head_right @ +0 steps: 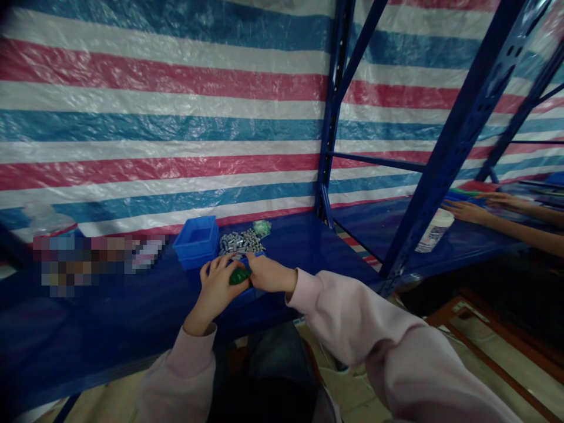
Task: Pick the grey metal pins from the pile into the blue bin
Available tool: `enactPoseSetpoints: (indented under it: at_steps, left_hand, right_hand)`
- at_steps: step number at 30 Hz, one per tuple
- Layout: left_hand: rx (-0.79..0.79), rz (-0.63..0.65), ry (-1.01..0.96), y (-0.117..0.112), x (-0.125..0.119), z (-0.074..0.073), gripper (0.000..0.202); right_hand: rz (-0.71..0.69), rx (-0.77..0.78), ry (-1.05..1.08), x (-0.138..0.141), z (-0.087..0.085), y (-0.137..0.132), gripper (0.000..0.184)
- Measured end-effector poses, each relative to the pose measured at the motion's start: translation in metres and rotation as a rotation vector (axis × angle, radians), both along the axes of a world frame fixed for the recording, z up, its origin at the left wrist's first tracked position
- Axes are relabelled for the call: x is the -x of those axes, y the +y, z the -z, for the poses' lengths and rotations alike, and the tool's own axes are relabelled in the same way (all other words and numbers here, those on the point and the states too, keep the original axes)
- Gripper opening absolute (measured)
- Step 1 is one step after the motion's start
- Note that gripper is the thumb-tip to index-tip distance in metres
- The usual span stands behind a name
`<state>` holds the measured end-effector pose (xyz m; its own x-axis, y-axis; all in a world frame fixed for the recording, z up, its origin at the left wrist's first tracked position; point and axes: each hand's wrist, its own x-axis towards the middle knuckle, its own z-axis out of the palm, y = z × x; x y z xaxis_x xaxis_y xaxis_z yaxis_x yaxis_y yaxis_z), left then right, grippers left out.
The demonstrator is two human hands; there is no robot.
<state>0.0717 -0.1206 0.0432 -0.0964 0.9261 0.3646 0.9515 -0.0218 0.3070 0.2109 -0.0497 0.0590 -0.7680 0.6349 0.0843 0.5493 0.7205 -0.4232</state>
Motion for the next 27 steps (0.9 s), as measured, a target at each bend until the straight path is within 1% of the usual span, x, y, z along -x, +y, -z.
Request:
enactPoseSetpoints:
  at_steps: [1,3,5,8,10,12,15,17,19,20,21,22,23,24,25,26,27]
  left_hand:
    - [-0.02,0.036,-0.001,0.001,0.001,0.001,0.022]
    - [-0.048,0.15,-0.015,0.004,0.003,0.001,0.029]
    - [-0.044,0.265,-0.036,0.006,0.005,0.0,0.038]
    - [-0.004,0.348,-0.024,0.009,0.006,-0.002,0.039]
    - [0.015,0.365,0.014,0.009,0.006,-0.003,0.039]
    - [0.023,0.365,0.046,0.008,0.005,-0.003,0.035]
    - [0.017,0.33,0.075,0.007,0.003,-0.002,0.032]
    - [0.01,0.3,0.09,0.007,0.001,-0.001,0.031]
    - [0.0,0.272,0.099,0.006,0.0,-0.001,0.028]
    - [-0.006,0.261,0.1,0.006,-0.001,-0.001,0.026]
    - [-0.009,0.253,0.1,0.006,-0.002,-0.001,0.025]
    - [-0.011,0.248,0.1,0.006,-0.002,-0.001,0.025]
    - [-0.011,0.247,0.099,0.006,-0.003,-0.002,0.024]
    - [-0.009,0.247,0.098,0.006,-0.003,-0.002,0.023]
    - [-0.007,0.247,0.097,0.005,-0.003,-0.002,0.021]
    - [-0.006,0.248,0.095,0.005,-0.003,-0.002,0.02]
    - [-0.006,0.249,0.092,0.006,-0.003,-0.001,0.019]
  right_hand:
    - [-0.01,0.028,-0.005,-0.001,-0.002,0.001,0.06]
    - [-0.039,0.099,-0.022,-0.002,-0.006,0.003,0.069]
    - [-0.059,0.191,-0.032,-0.004,-0.01,0.006,0.073]
    - [-0.092,0.336,-0.043,-0.006,-0.014,0.009,0.08]
    - [-0.13,0.381,-0.054,-0.006,-0.015,0.01,0.085]
    - [-0.163,0.376,-0.074,-0.006,-0.016,0.01,0.086]
    - [-0.202,0.344,-0.102,-0.007,-0.02,0.01,0.083]
    - [-0.252,0.324,-0.093,-0.008,-0.026,0.013,0.081]
    - [-0.285,0.281,-0.052,-0.009,-0.034,0.02,0.074]
    - [-0.268,0.237,-0.014,-0.009,-0.038,0.026,0.068]
    - [-0.211,0.174,0.04,-0.009,-0.042,0.034,0.062]
    - [-0.119,0.083,0.114,-0.008,-0.044,0.044,0.055]
    - [0.003,-0.025,0.194,-0.007,-0.044,0.056,0.048]
    - [0.125,-0.12,0.261,-0.006,-0.042,0.069,0.043]
    - [0.21,-0.18,0.293,-0.004,-0.038,0.083,0.04]
    - [0.273,-0.205,0.298,-0.003,-0.032,0.098,0.037]
    - [0.3,-0.182,0.271,-0.002,-0.024,0.112,0.038]
